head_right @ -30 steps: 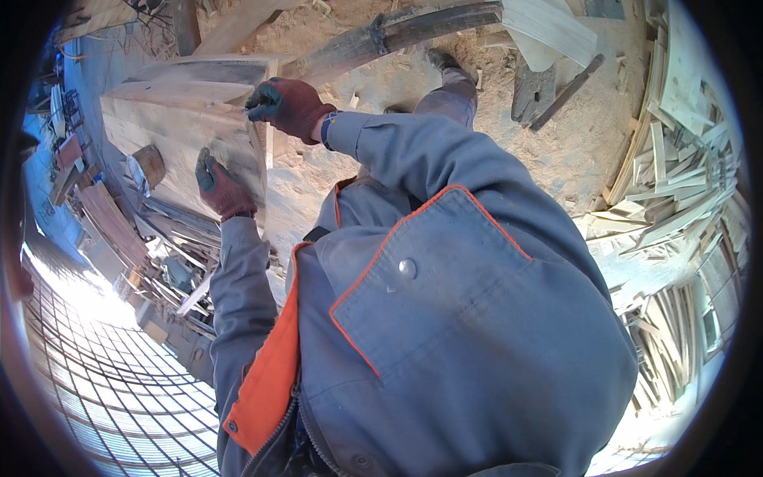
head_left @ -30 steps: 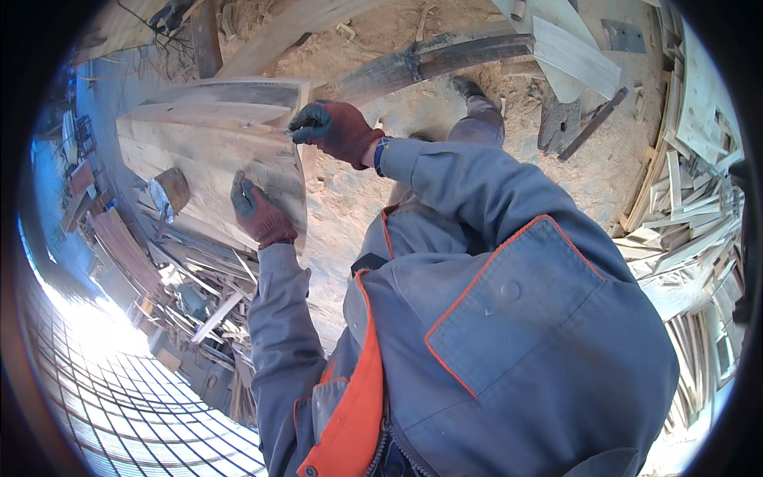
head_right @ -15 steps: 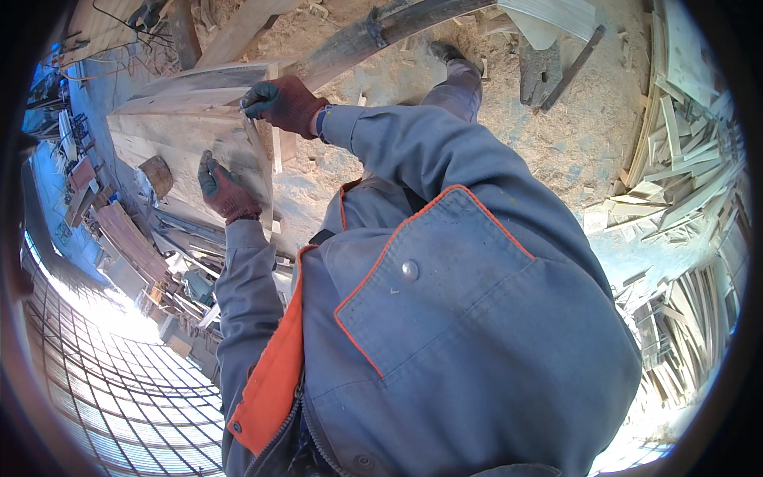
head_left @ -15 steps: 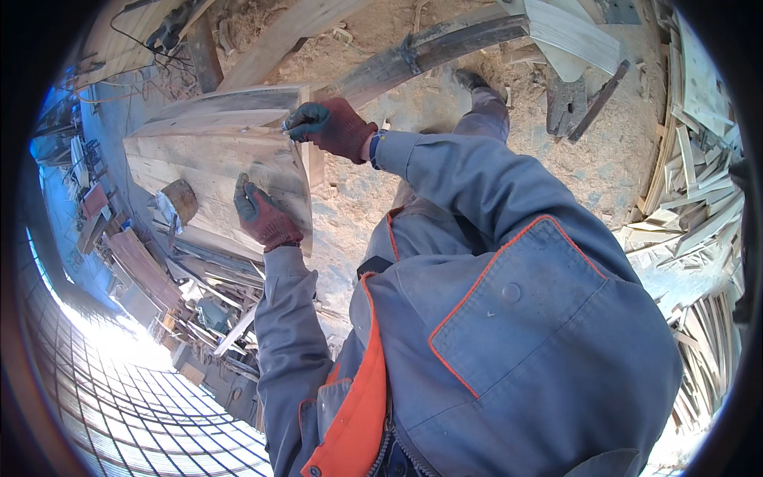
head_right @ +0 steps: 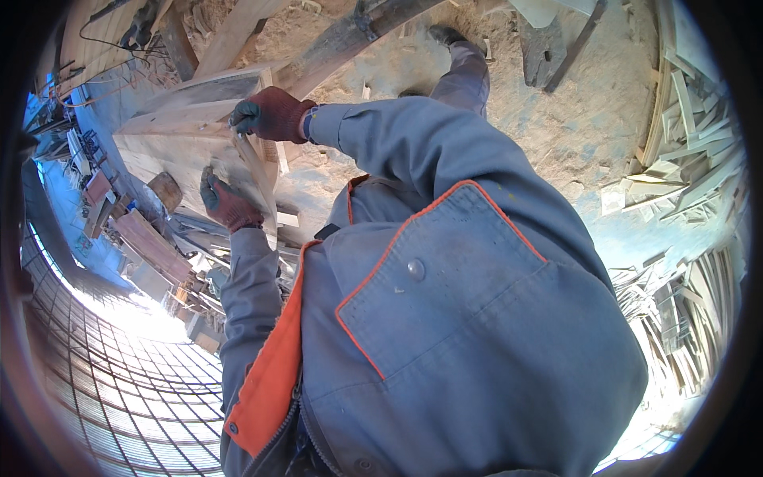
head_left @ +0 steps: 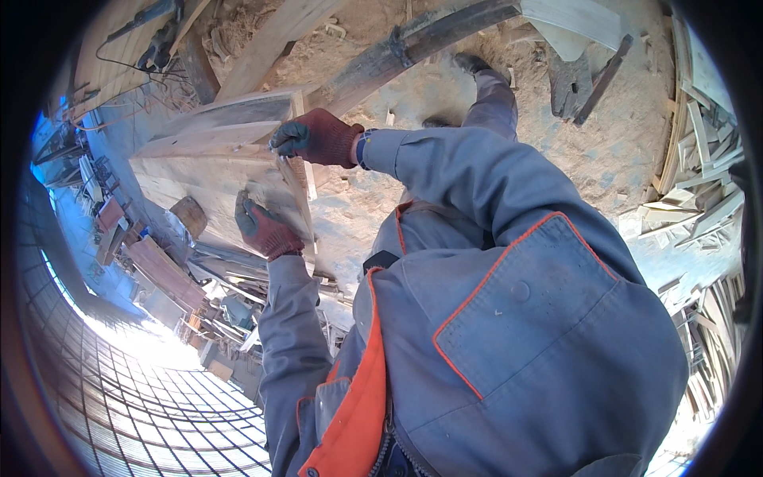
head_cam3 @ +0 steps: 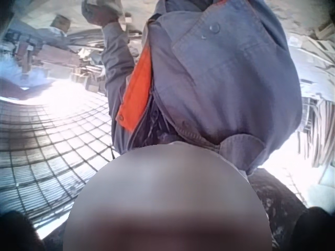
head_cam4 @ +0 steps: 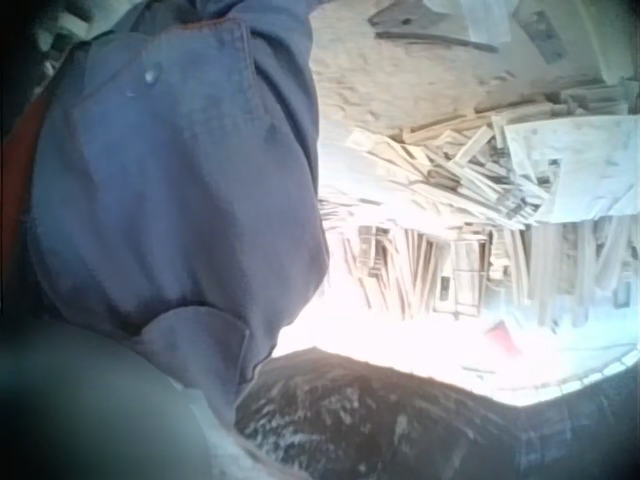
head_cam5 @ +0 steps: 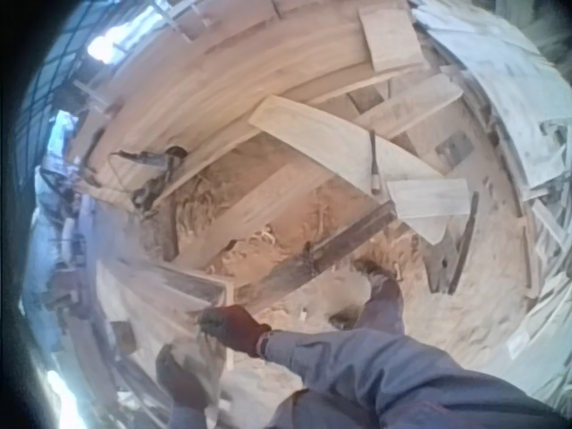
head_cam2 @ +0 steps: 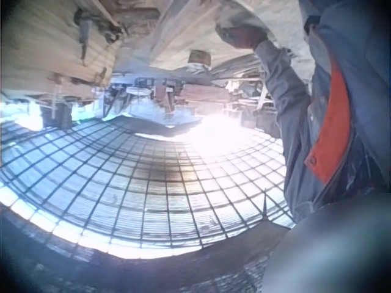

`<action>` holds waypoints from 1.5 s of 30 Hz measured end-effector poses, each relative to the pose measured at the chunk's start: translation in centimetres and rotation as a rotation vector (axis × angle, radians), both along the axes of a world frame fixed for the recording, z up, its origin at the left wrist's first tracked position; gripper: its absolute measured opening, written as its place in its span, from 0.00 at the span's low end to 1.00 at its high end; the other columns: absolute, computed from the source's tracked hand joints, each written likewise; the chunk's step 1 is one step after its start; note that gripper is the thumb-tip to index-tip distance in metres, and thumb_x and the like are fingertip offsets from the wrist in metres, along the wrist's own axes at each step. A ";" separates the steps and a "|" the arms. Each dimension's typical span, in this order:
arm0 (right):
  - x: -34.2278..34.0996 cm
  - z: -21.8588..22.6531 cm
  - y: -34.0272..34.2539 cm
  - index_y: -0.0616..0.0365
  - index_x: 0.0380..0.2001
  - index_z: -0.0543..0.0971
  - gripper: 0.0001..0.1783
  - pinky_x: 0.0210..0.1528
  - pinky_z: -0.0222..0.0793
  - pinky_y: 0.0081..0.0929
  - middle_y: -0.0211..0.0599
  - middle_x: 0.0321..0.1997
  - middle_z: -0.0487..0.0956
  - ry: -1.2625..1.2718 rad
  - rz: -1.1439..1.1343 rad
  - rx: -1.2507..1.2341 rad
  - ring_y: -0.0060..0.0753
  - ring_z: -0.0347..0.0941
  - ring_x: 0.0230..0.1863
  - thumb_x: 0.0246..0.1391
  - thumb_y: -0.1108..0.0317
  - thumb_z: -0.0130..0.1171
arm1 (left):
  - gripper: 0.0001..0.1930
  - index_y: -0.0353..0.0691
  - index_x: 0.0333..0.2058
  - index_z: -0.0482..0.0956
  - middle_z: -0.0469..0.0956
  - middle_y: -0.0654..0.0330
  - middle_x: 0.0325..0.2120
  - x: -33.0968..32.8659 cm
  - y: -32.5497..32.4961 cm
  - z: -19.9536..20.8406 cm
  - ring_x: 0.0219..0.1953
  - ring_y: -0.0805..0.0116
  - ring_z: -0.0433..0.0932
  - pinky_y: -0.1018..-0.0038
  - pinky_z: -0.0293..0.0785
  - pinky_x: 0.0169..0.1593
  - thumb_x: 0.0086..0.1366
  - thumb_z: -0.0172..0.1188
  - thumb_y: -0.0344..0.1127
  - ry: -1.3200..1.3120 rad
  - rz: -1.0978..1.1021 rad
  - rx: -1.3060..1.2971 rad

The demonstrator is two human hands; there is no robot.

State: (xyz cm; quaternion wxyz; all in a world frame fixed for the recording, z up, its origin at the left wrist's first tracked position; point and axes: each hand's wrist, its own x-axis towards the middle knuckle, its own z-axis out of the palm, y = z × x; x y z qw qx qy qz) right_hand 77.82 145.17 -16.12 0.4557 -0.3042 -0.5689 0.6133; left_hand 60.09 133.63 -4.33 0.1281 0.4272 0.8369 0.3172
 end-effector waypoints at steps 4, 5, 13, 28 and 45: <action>-0.5 -0.3 -0.5 0.56 0.42 0.86 0.08 0.47 0.83 0.31 0.38 0.41 0.89 0.047 -0.059 -0.028 0.35 0.87 0.42 0.59 0.71 0.70 | 0.17 0.31 0.61 0.77 0.80 0.54 0.58 0.1 0.1 -0.1 0.58 0.64 0.79 0.68 0.77 0.62 0.78 0.52 0.27 -0.072 0.041 0.017; -0.5 -0.4 -0.5 0.55 0.42 0.86 0.08 0.47 0.83 0.31 0.37 0.41 0.89 0.052 -0.074 -0.010 0.36 0.87 0.42 0.59 0.71 0.70 | 0.17 0.32 0.61 0.77 0.80 0.54 0.59 0.2 0.1 -0.2 0.59 0.64 0.79 0.68 0.77 0.62 0.78 0.52 0.27 -0.111 0.077 0.032; 0.2 0.5 0.0 0.49 0.41 0.87 0.10 0.43 0.81 0.36 0.35 0.40 0.89 -0.109 -0.029 0.018 0.41 0.86 0.42 0.55 0.70 0.70 | 0.17 0.34 0.62 0.75 0.78 0.55 0.61 0.9 -0.1 0.2 0.61 0.64 0.78 0.68 0.76 0.64 0.80 0.50 0.28 -0.054 -0.018 -0.016; 1.6 -1.3 3.3 0.59 0.54 0.83 0.18 0.43 0.84 0.31 0.36 0.41 0.86 0.293 0.367 -0.880 0.28 0.85 0.40 0.67 0.62 0.63 | 0.16 0.31 0.61 0.75 0.78 0.54 0.60 -0.4 -0.6 -0.5 0.61 0.63 0.77 0.67 0.75 0.65 0.79 0.49 0.25 -0.108 0.017 0.052; 0.5 0.1 3.3 0.55 0.53 0.83 0.41 0.41 0.83 0.29 0.40 0.42 0.84 0.023 0.705 -1.092 0.32 0.83 0.35 0.55 0.28 0.67 | 0.19 0.30 0.61 0.77 0.80 0.51 0.59 0.8 -0.3 0.3 0.60 0.59 0.79 0.65 0.75 0.64 0.80 0.50 0.35 0.117 -0.046 -0.025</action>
